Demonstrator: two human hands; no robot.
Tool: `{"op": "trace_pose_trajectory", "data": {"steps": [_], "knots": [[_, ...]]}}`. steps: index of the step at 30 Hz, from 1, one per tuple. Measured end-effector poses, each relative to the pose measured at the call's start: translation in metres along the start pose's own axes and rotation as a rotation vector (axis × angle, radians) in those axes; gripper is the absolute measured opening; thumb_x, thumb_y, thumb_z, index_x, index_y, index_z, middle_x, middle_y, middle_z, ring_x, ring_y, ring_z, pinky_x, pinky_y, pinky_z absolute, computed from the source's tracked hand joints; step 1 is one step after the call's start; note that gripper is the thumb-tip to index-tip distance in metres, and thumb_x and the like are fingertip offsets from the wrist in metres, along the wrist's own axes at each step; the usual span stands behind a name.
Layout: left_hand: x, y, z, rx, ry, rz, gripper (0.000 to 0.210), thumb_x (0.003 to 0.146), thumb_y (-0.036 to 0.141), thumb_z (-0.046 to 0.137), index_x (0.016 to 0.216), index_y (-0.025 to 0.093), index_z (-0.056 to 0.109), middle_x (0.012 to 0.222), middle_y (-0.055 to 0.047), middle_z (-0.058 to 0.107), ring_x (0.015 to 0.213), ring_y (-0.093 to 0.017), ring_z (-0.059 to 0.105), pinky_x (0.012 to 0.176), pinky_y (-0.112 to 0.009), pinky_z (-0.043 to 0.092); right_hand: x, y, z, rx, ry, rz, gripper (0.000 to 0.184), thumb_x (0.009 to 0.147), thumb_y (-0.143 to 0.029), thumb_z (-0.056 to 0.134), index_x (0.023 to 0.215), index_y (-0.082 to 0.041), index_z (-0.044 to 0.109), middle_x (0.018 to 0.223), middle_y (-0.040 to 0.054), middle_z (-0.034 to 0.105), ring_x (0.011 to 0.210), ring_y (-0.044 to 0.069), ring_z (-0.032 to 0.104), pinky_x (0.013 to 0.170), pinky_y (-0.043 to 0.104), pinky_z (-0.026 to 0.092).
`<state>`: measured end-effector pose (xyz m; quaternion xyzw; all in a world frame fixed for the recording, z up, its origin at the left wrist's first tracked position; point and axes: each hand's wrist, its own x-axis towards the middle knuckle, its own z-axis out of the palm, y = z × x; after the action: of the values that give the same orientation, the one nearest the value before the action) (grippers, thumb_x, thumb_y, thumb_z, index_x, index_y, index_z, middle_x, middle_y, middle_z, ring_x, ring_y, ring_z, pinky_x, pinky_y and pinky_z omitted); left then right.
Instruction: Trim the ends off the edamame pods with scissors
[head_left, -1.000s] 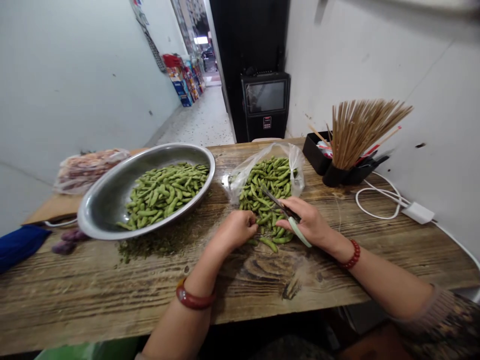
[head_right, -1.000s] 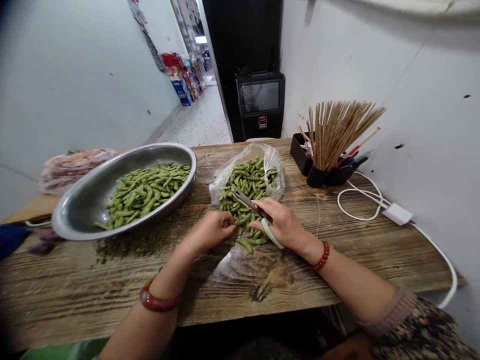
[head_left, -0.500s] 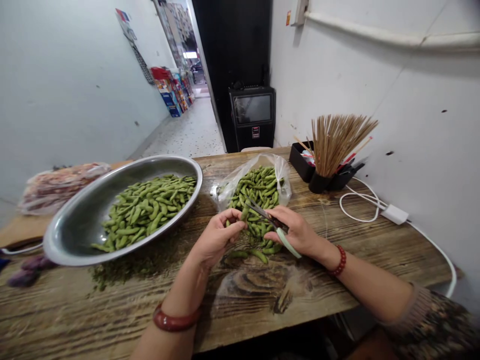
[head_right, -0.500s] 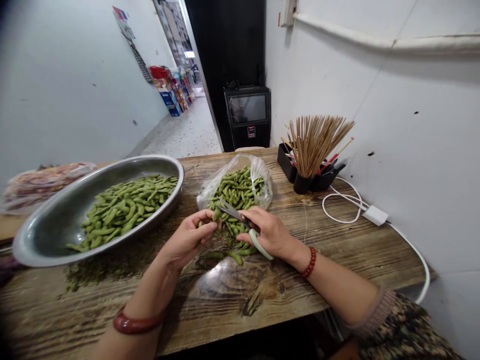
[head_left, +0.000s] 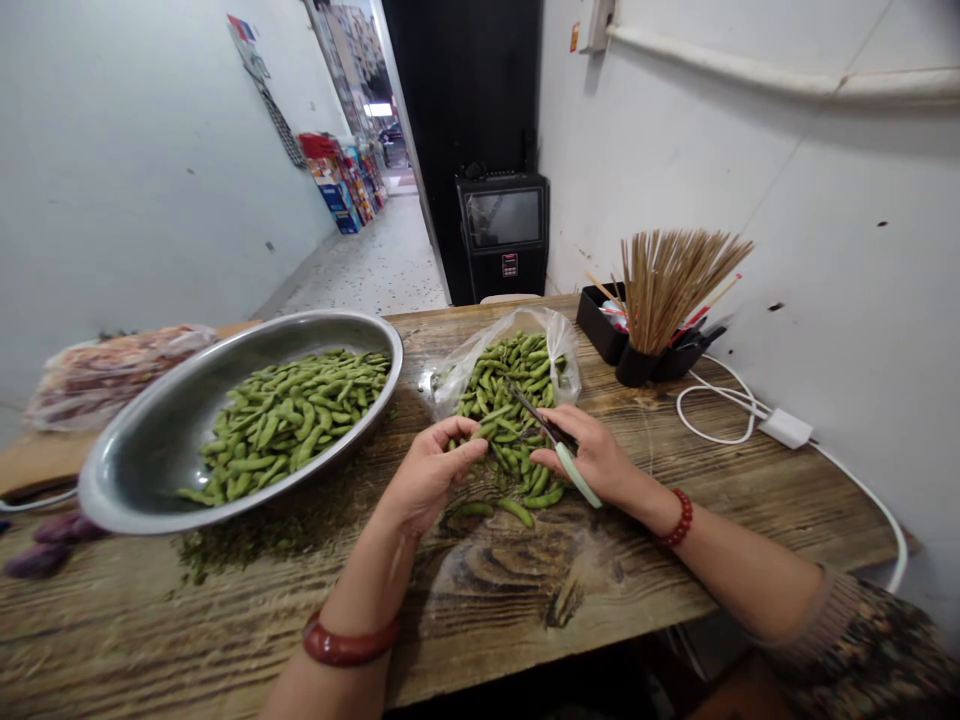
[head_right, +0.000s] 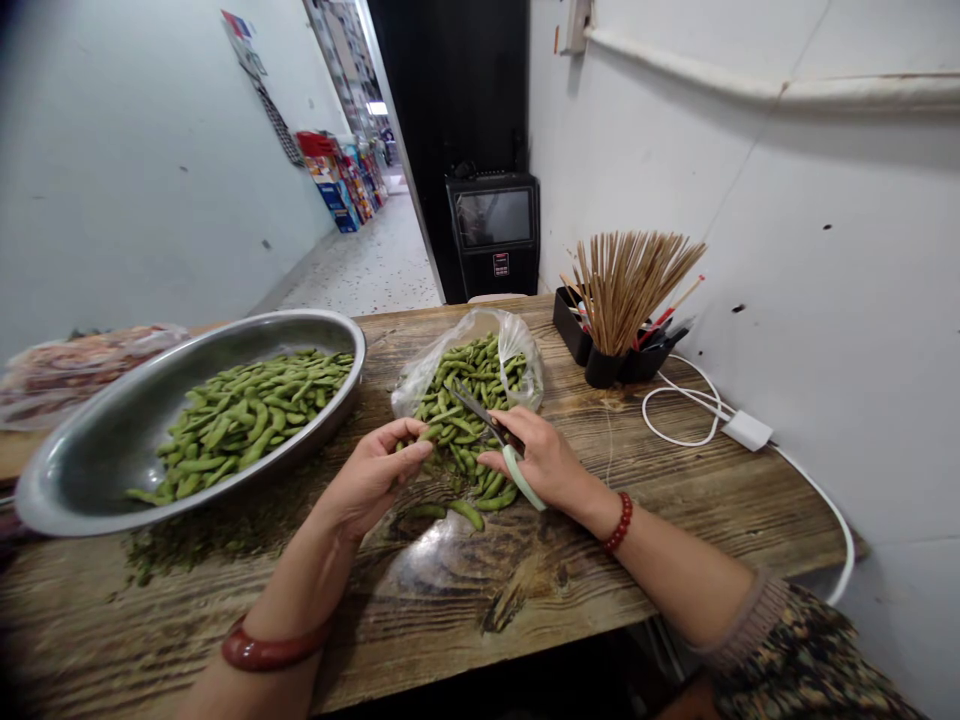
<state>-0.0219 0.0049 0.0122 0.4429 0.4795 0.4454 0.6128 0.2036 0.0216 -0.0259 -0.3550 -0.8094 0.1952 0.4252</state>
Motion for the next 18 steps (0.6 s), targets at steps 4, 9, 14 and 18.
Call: {"op": "trace_pose_trajectory", "data": {"steps": [4, 9, 14, 18], "knots": [[0.0007, 0.0006, 0.0, -0.017, -0.006, 0.012, 0.027, 0.069, 0.033, 0.075, 0.08, 0.014, 0.059, 0.061, 0.005, 0.052, 0.042, -0.001, 0.032, 0.04, -0.016, 0.019, -0.0005, -0.0018, -0.0001, 0.019, -0.028, -0.044, 0.048, 0.08, -0.038, 0.068, 0.121, -0.016, 0.055, 0.098, 0.0095, 0.061, 0.087, 0.02, 0.059, 0.078, 0.034, 0.051], [0.0, 0.0029, 0.0014, -0.073, -0.002, 0.006, 0.027, 0.07, 0.034, 0.073, 0.08, 0.013, 0.059, 0.064, 0.003, 0.055, 0.041, -0.001, 0.032, 0.04, -0.015, 0.019, -0.001, -0.0067, -0.0003, 0.028, -0.096, -0.042, 0.052, 0.079, -0.038, 0.069, 0.125, -0.017, 0.053, 0.1, 0.0094, 0.06, 0.085, 0.02, 0.059, 0.078, 0.033, 0.051], [-0.0011, 0.0026, 0.0017, -0.051, 0.005, 0.018, 0.025, 0.069, 0.032, 0.074, 0.081, 0.014, 0.061, 0.06, 0.004, 0.052, 0.042, -0.002, 0.031, 0.041, -0.016, 0.019, -0.0007, -0.0067, 0.0, 0.054, -0.096, -0.047, 0.054, 0.078, -0.037, 0.071, 0.124, -0.017, 0.053, 0.101, 0.0095, 0.06, 0.089, 0.02, 0.059, 0.079, 0.033, 0.05], [-0.0013, 0.0003, 0.0034, 0.158, 0.037, 0.084, 0.021, 0.068, 0.03, 0.073, 0.081, 0.015, 0.066, 0.059, 0.004, 0.053, 0.046, -0.005, 0.036, 0.044, -0.019, 0.026, 0.001, -0.0097, 0.0002, 0.091, -0.026, -0.023, 0.046, 0.078, -0.035, 0.071, 0.118, -0.016, 0.057, 0.097, 0.009, 0.062, 0.087, 0.02, 0.06, 0.079, 0.034, 0.051]]}}
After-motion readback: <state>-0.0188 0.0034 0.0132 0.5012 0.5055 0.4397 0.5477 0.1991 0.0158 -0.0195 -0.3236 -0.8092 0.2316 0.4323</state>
